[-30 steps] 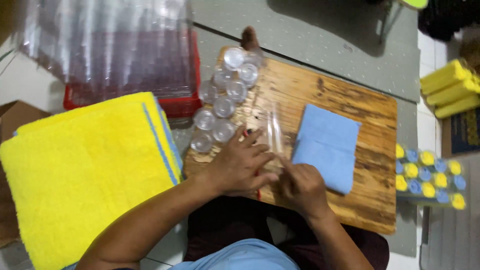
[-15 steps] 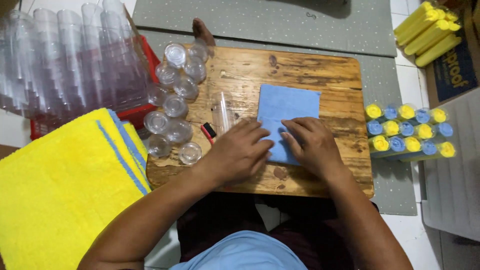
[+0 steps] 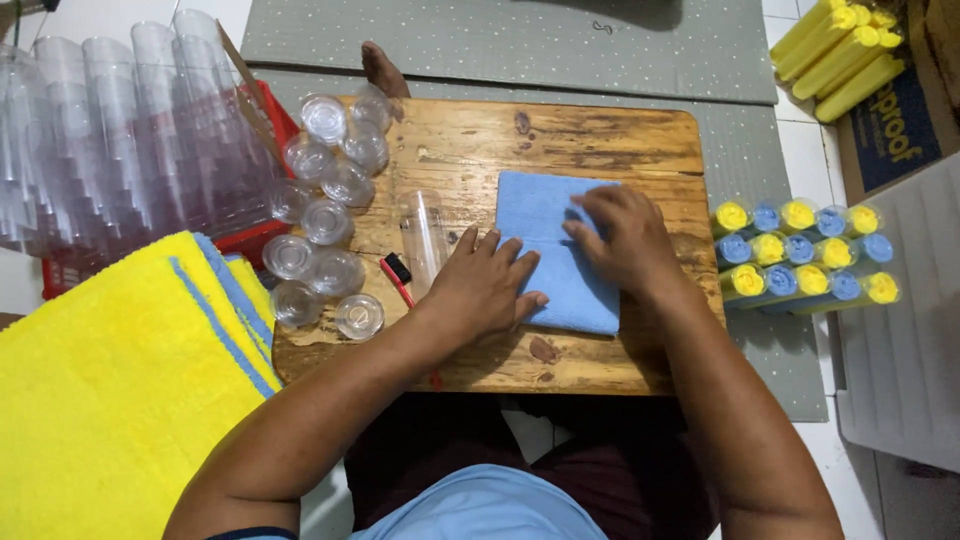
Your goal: The person brushes a blue cloth with a red brush, then folds and rolls it tightly. They insert the rolled cloth into a clear plastic tube and secure it with a rubber band.
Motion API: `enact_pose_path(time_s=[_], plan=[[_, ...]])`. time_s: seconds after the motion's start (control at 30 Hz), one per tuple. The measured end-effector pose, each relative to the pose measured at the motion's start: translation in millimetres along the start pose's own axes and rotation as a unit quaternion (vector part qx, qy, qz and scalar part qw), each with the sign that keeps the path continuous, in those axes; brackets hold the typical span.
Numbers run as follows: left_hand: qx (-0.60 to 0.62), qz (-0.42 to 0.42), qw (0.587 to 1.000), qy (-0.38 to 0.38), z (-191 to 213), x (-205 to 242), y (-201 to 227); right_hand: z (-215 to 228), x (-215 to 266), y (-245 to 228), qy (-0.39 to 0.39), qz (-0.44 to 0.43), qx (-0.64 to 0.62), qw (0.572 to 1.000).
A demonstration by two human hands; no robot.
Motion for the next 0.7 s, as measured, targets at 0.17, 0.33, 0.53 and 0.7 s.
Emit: enact_pose_path(time_s=[0.17, 0.33, 0.53, 0.7], plan=[[0.0, 0.019, 0.999, 0.034, 1, -11, 8, -4, -47, 18, -0.122, -0.102, -0.017, 0.987], [0.027, 0.025, 0.996, 0.076, 5, -18, 3, -21, -65, 36, -0.202, -0.153, -0.044, 0.966], [0.014, 0.016, 0.974, 0.226, 28, -10, -1, -10, -53, 16, -0.185, -0.112, -0.046, 0.975], [-0.043, 0.048, 0.957, 0.282, 33, -15, -8, 32, -7, -61, 0.006, 0.176, 0.031, 0.984]])
Point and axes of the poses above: each hand's wrist, its own x-axis away from the middle knuckle, its own z-axis out of the back of the hand, y = z × x, the point moved 7 cm from there along -x, towards the middle knuckle, and after that the axes turned 4 degrees about z, right-handed, at the moved point
